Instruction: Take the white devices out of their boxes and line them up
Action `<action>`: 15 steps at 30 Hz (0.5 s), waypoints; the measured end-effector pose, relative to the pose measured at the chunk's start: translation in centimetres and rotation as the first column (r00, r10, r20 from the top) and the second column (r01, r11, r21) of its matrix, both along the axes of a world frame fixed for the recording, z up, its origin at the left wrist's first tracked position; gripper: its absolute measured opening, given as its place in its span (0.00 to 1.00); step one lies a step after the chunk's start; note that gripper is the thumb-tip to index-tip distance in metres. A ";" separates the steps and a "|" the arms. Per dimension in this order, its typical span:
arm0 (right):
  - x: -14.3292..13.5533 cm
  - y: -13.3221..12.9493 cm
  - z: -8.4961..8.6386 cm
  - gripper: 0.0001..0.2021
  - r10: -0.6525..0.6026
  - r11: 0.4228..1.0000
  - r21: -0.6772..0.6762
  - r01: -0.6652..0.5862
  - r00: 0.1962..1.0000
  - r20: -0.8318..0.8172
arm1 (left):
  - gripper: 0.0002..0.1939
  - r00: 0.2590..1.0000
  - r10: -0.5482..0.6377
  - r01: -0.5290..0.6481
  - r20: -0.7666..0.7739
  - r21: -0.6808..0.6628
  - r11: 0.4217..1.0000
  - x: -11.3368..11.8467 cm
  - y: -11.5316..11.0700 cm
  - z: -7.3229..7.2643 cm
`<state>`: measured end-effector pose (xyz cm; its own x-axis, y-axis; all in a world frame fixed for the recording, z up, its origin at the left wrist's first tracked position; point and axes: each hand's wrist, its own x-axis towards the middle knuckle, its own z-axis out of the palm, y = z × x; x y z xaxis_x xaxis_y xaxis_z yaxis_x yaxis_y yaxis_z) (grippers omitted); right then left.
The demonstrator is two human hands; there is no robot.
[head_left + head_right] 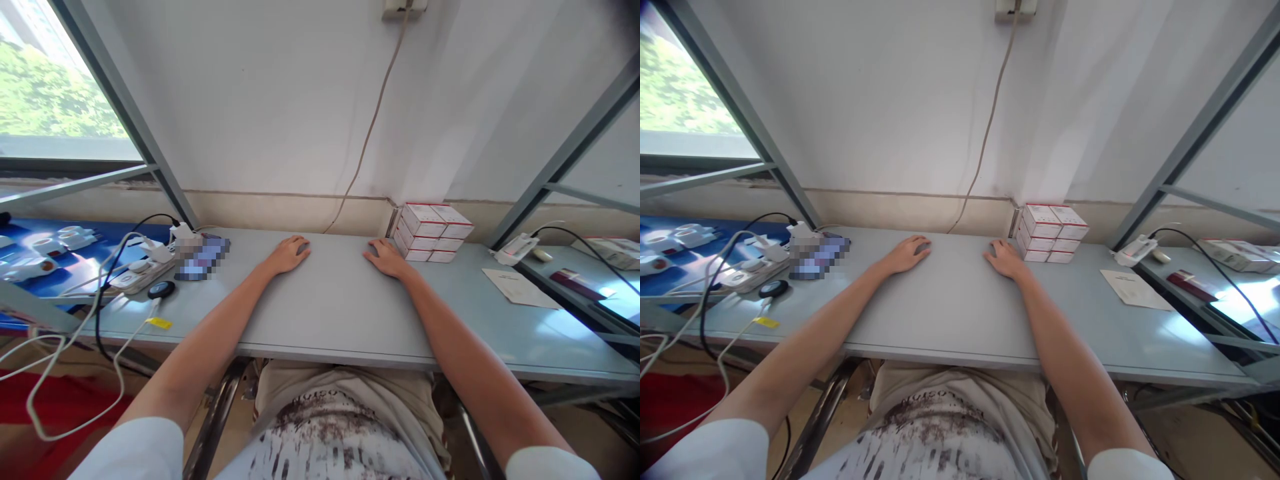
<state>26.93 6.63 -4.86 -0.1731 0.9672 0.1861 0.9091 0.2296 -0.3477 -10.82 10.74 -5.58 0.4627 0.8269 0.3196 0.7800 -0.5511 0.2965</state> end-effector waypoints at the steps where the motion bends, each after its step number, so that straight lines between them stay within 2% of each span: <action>1: 0.0 0.0 0.0 0.25 -0.004 1.000 0.001 0.004 1.000 0.000 | 0.28 1.000 -0.001 0.001 -0.002 -0.001 1.000 0.0 0.0 0.0; 15: -0.1 -0.3 0.3 0.25 0.000 1.000 -0.005 0.000 1.000 0.012 | 0.29 1.000 0.000 0.000 -0.017 -0.004 1.000 0.1 -0.2 0.2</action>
<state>26.82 6.37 -4.61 -0.1748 0.9682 0.1791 0.9131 0.2274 -0.3384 -10.74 10.54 -5.38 0.4684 0.8280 0.3084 0.7846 -0.5503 0.2856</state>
